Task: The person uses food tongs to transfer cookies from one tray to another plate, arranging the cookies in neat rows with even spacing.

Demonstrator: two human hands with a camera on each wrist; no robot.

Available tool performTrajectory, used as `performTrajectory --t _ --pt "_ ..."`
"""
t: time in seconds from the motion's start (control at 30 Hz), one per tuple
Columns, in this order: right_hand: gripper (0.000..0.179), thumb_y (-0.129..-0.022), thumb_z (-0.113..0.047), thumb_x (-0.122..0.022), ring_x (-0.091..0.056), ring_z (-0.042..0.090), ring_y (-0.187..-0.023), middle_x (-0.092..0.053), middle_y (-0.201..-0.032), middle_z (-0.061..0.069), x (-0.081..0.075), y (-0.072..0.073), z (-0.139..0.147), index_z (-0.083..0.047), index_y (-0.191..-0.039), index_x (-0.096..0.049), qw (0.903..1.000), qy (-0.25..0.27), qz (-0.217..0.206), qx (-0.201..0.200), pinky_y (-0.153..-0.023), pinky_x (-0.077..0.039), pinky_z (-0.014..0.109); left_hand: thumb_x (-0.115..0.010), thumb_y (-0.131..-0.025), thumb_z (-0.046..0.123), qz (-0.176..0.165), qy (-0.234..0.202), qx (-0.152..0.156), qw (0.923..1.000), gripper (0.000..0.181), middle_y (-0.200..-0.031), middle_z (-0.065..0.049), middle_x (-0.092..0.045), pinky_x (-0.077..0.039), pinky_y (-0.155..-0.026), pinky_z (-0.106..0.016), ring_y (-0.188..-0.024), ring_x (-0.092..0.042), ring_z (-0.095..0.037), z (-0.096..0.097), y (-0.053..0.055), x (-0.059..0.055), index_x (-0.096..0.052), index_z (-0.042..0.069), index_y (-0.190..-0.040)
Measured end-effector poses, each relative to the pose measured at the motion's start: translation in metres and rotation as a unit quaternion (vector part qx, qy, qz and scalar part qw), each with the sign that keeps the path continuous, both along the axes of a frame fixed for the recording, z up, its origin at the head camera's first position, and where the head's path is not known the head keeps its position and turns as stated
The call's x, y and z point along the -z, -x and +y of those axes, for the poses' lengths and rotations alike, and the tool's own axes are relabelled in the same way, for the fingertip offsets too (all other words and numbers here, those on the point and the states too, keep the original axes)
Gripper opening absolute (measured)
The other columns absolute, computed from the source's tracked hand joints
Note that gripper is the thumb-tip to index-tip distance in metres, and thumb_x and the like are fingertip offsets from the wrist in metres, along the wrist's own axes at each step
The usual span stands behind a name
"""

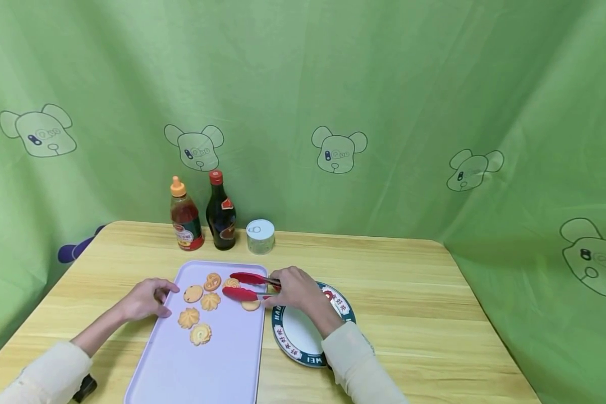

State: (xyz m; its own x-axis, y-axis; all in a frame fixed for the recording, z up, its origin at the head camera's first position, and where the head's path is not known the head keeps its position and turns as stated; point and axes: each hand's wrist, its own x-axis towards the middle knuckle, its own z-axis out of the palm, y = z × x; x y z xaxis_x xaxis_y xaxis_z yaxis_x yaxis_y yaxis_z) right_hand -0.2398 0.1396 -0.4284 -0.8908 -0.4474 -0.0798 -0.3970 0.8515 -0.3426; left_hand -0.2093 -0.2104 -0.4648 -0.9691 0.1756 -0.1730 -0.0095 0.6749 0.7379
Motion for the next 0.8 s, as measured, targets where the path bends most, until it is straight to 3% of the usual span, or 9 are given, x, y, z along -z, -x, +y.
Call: performTrajectory --t 0.17,0.37,0.67,0.8 --pt "0.066 -0.069 -0.049 -0.079 -0.053 0.014 -0.083 -0.068 -0.107 0.004 -0.007 -0.006 0.005 -0.010 -0.121 -0.064 0.9998 0.009 0.007 0.014 -0.068 -0.044 0.027 -0.076 -0.063 -0.005 -0.001 0.002 -0.001 1.0000 0.051 -0.085 -0.011 -0.056 -0.048 -0.063 -0.029 -0.075 -0.051 -0.019 0.000 -0.002 -0.001 -0.061 -0.005 -0.112" --pt "0.063 -0.069 -0.046 -0.080 -0.060 0.017 -0.092 -0.069 -0.112 0.006 -0.013 -0.012 0.017 -0.011 -0.119 -0.065 0.9994 0.014 0.021 0.024 -0.083 -0.053 0.034 -0.076 -0.062 -0.005 -0.001 0.005 -0.004 1.0000 0.052 -0.084 -0.011 -0.057 -0.048 -0.064 -0.029 -0.075 -0.051 -0.019 0.000 -0.003 -0.001 -0.061 -0.005 -0.112" --pt "0.064 -0.068 -0.043 -0.082 -0.061 0.027 -0.111 -0.067 -0.118 0.009 -0.020 -0.025 0.049 -0.010 -0.120 -0.065 0.9970 0.009 0.038 0.066 -0.093 -0.051 0.043 -0.076 -0.062 -0.005 0.002 0.005 -0.003 1.0000 0.052 -0.085 -0.012 -0.057 -0.048 -0.064 -0.030 -0.075 -0.051 -0.020 0.002 -0.002 -0.001 -0.061 -0.005 -0.112" --pt "0.064 -0.068 -0.043 -0.082 -0.062 0.028 -0.110 -0.067 -0.117 0.010 -0.023 -0.031 0.066 -0.008 -0.119 -0.065 0.9963 0.004 0.052 0.069 -0.093 -0.051 0.044 -0.077 -0.062 -0.005 0.006 0.006 0.000 1.0000 0.052 -0.083 -0.011 -0.057 -0.048 -0.064 -0.029 -0.074 -0.051 -0.019 0.002 -0.001 0.000 -0.061 -0.005 -0.112"
